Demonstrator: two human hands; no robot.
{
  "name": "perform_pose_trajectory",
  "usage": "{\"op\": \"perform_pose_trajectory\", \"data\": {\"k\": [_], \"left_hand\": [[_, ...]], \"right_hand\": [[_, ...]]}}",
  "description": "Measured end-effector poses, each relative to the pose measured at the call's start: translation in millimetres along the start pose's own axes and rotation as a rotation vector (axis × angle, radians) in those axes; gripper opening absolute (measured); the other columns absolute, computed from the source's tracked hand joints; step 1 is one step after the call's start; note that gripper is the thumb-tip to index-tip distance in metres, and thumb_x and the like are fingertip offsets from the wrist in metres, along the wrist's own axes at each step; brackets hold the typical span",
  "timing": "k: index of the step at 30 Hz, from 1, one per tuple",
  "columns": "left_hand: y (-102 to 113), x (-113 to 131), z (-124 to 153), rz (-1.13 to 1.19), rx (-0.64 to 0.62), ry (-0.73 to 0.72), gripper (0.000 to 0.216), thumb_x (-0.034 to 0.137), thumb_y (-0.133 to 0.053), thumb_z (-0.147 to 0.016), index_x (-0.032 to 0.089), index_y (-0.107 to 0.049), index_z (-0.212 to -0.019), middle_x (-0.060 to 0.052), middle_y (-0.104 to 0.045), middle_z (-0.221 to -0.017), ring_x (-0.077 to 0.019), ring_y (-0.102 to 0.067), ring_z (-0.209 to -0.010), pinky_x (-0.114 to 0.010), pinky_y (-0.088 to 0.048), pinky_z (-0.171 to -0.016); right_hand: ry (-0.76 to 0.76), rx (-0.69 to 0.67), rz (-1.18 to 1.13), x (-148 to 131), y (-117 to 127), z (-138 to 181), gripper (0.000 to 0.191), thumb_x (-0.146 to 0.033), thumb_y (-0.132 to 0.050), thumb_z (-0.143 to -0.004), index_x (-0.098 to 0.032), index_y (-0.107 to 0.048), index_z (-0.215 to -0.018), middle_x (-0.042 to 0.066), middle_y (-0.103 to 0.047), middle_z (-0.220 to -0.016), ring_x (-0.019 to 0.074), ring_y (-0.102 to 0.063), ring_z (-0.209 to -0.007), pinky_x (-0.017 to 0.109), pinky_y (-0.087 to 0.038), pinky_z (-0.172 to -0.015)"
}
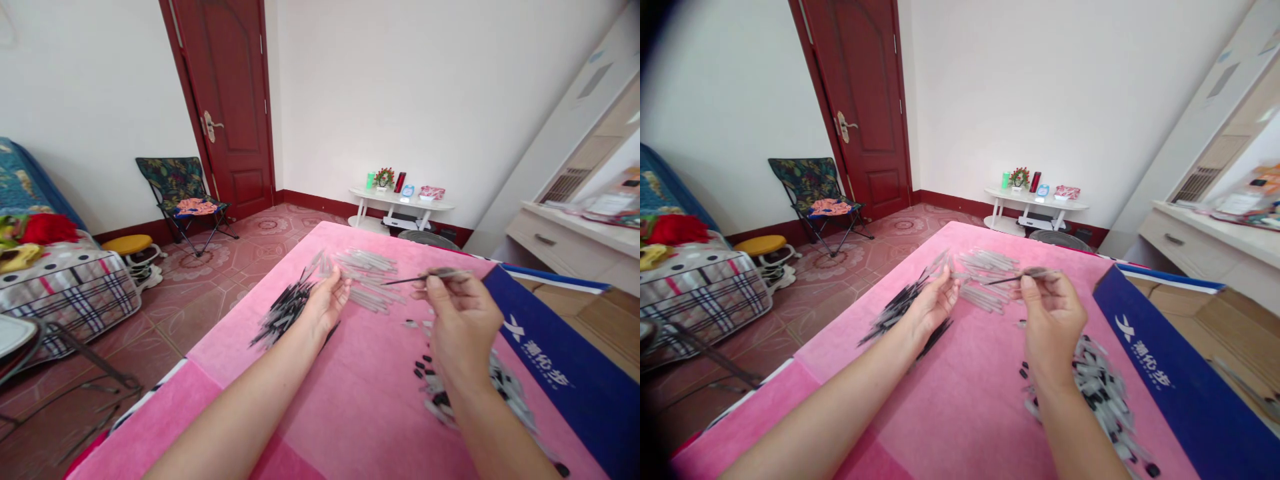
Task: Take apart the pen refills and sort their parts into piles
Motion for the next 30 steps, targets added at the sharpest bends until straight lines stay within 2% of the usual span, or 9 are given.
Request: {"op": "perform_pose_trajectory", "data": {"k": [2,5,12,16,19,22,25,27,30], "left_hand": [[-2,-12,3,0.030,-0.005,0.044,0.010,0.021,-0.064,-0.069,0.012,-0.059,-0.070,-0.001,-0.061,-0.059,-0.0074,-0.059,-0.052,-0.014,-0.048,-0.051],[-2,-22,6,0.062,0.007,0.074,0.009,0.020,-0.063,-0.070,0.012,-0.058,-0.071,-0.001,-0.061,-0.059,-0.0076,-0.059,-0.052,-0.015,-0.049,-0.051],[-5,-25,11,0.065,0.016,0.087,0.010,0.020,-0.062,-0.071,0.012,-0.057,-0.070,-0.001,-0.060,-0.056,-0.0075,-0.059,-0.051,-0.014,-0.048,-0.049],[-8,-28,14,0.082,-0.008,0.099,0.010,0.020,-0.063,-0.071,0.011,-0.058,-0.070,-0.001,-0.061,-0.057,-0.0075,-0.059,-0.052,-0.014,-0.049,-0.051],[-13,-32,17,0.105,-0.051,0.103,0.009,0.018,-0.063,-0.070,0.011,-0.058,-0.070,-0.001,-0.061,-0.058,-0.0076,-0.060,-0.054,-0.014,-0.049,-0.052],[-17,-33,19,0.150,-0.068,0.089,0.006,0.014,-0.061,-0.071,0.010,-0.058,-0.068,-0.001,-0.061,-0.060,-0.0072,-0.060,-0.056,-0.014,-0.050,-0.056],[-17,-31,19,0.195,-0.048,0.076,0.006,0.010,-0.059,-0.072,0.010,-0.059,-0.067,-0.001,-0.061,-0.060,-0.0068,-0.061,-0.058,-0.013,-0.051,-0.058],[-15,-30,18,0.206,-0.029,0.075,0.006,0.009,-0.059,-0.073,0.010,-0.059,-0.066,-0.001,-0.061,-0.060,-0.0069,-0.061,-0.058,-0.013,-0.051,-0.058],[-13,-31,17,0.198,-0.014,0.082,0.006,0.010,-0.059,-0.072,0.009,-0.059,-0.067,-0.002,-0.062,-0.060,-0.0072,-0.061,-0.057,-0.013,-0.051,-0.057]], "right_hand": [[-0.007,0.049,-0.055,-2,3,0,0.015,-0.025,-0.058,-0.073,-0.015,-0.055,-0.084,0.002,-0.056,-0.079,0.0108,-0.056,-0.061,0.026,-0.049,-0.056],[-0.012,0.042,-0.071,0,0,2,0.016,-0.026,-0.059,-0.073,-0.014,-0.056,-0.082,0.002,-0.057,-0.077,0.0110,-0.056,-0.061,0.026,-0.050,-0.055],[0.005,0.058,-0.010,-3,-1,5,0.017,-0.028,-0.058,-0.073,-0.015,-0.056,-0.084,0.003,-0.059,-0.079,0.0117,-0.057,-0.061,0.028,-0.049,-0.059],[-0.003,0.023,0.019,-2,-4,8,0.017,-0.028,-0.057,-0.074,-0.015,-0.055,-0.084,0.004,-0.058,-0.080,0.0123,-0.057,-0.062,0.029,-0.050,-0.061],[-0.044,-0.067,0.058,4,-11,9,0.017,-0.029,-0.057,-0.074,-0.015,-0.057,-0.084,0.004,-0.059,-0.079,0.0126,-0.058,-0.064,0.029,-0.051,-0.062],[-0.122,-0.270,0.092,15,-20,4,0.020,-0.029,-0.060,-0.070,-0.016,-0.060,-0.086,0.005,-0.061,-0.082,0.0138,-0.058,-0.070,0.027,-0.051,-0.061],[-0.176,-0.339,0.142,30,-9,-9,0.027,-0.031,-0.059,-0.070,-0.016,-0.059,-0.092,0.005,-0.062,-0.085,0.0146,-0.058,-0.072,0.026,-0.050,-0.058],[-0.190,-0.340,0.293,45,7,-19,0.025,-0.033,-0.056,-0.071,-0.015,-0.061,-0.089,0.005,-0.064,-0.081,0.0148,-0.058,-0.068,0.027,-0.048,-0.057],[-0.209,-0.500,0.646,79,24,-22,0.016,-0.028,-0.055,-0.069,-0.016,-0.064,-0.075,0.005,-0.066,-0.074,0.0164,-0.059,-0.067,0.026,-0.045,-0.061]]}}
Point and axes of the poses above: each hand's wrist, its own z-axis away from the middle knuckle, its own y-axis out of the back of the hand, x = y × z, the point moved 7 cm from there along -z, towards the middle knuckle
